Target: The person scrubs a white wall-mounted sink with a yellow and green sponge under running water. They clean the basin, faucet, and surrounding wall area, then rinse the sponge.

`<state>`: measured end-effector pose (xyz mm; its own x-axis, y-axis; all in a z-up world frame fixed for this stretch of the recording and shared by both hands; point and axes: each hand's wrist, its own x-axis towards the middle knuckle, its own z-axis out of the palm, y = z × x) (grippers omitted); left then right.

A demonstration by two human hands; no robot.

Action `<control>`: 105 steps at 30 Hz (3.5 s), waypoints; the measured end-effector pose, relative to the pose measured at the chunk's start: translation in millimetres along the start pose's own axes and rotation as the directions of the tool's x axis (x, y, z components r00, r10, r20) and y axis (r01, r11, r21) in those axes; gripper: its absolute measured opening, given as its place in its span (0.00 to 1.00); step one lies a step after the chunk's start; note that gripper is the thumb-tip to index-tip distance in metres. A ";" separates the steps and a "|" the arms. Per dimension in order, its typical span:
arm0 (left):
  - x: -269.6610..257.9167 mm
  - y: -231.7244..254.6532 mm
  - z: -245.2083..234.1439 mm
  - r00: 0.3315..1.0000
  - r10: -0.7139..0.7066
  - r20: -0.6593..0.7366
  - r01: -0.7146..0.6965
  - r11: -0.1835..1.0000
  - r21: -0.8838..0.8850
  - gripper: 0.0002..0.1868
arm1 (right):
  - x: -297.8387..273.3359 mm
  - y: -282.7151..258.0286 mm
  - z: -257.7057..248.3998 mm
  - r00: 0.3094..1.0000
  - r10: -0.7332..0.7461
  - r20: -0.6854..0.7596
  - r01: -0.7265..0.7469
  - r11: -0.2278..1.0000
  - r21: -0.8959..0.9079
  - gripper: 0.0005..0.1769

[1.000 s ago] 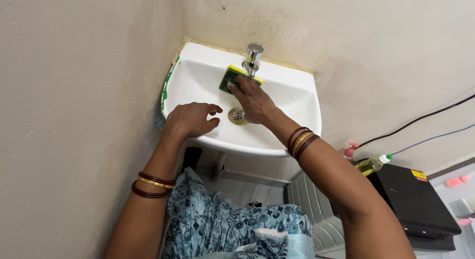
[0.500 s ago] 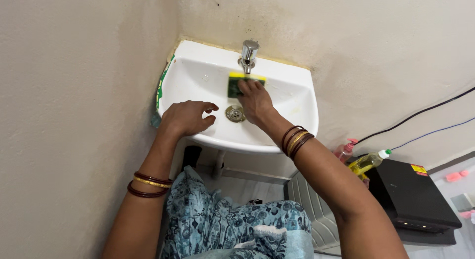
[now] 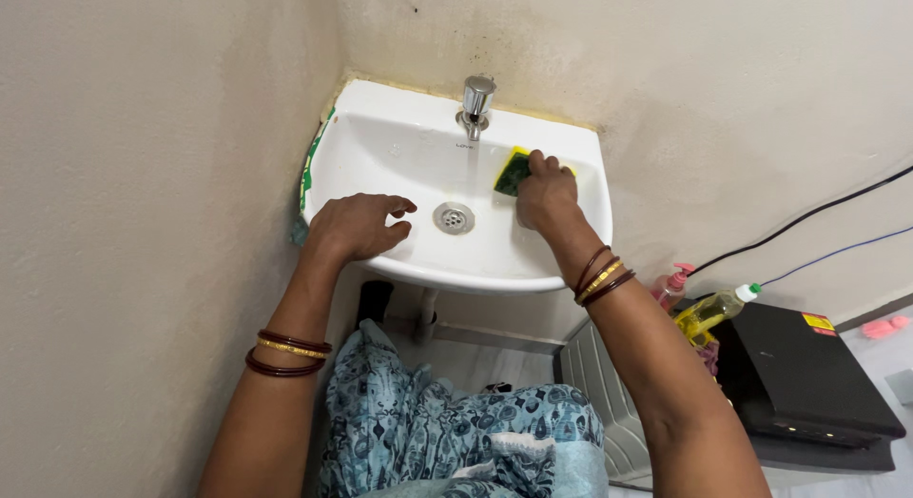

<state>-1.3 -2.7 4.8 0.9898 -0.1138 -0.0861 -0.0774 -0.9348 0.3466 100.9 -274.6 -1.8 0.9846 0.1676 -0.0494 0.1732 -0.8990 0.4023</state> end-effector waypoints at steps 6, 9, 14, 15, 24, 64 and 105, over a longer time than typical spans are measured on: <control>1.5 -0.6 0.7 0.999 0.042 -0.016 -0.042 0.999 0.019 0.25 | -2.6 -5.6 0.3 0.993 0.034 0.110 -0.028 0.998 -0.052 0.28; -1.4 -1.9 1.0 0.997 0.050 -0.053 -0.051 0.998 -0.021 0.25 | -5.7 -7.4 6.9 1.000 -0.030 -0.006 0.029 0.998 -0.054 0.33; -2.7 -0.5 0.9 0.998 0.034 -0.053 -0.034 0.999 -0.012 0.25 | 0.4 -17.4 20.7 0.982 -0.188 0.020 0.185 0.978 0.095 0.43; -2.8 0.1 0.6 0.998 0.037 -0.057 -0.037 0.999 -0.006 0.26 | 2.1 -18.7 23.2 0.982 -0.189 0.026 0.185 0.975 0.127 0.44; -3.9 2.7 -1.9 0.999 0.015 -0.045 -0.016 1.000 -0.012 0.25 | 7.4 -22.2 25.9 0.950 -0.300 0.082 0.272 0.929 0.249 0.48; -10.7 2.0 -9.5 0.994 0.095 -0.049 -0.098 0.993 -0.065 0.25 | 1.8 -38.3 -6.2 0.991 -0.038 0.129 -0.005 0.948 0.318 0.37; -5.9 -1.1 -1.6 0.994 0.075 -0.082 -0.080 0.995 -0.056 0.25 | 15.6 -31.7 -10.0 1.000 -0.005 -0.027 0.005 1.000 0.019 0.21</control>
<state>-6.8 -0.4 6.4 0.9876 -0.1559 0.0175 -0.1496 -0.9023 0.4043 110.6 -239.4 -6.2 0.9828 0.1830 -0.0264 0.1790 -0.9055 0.3848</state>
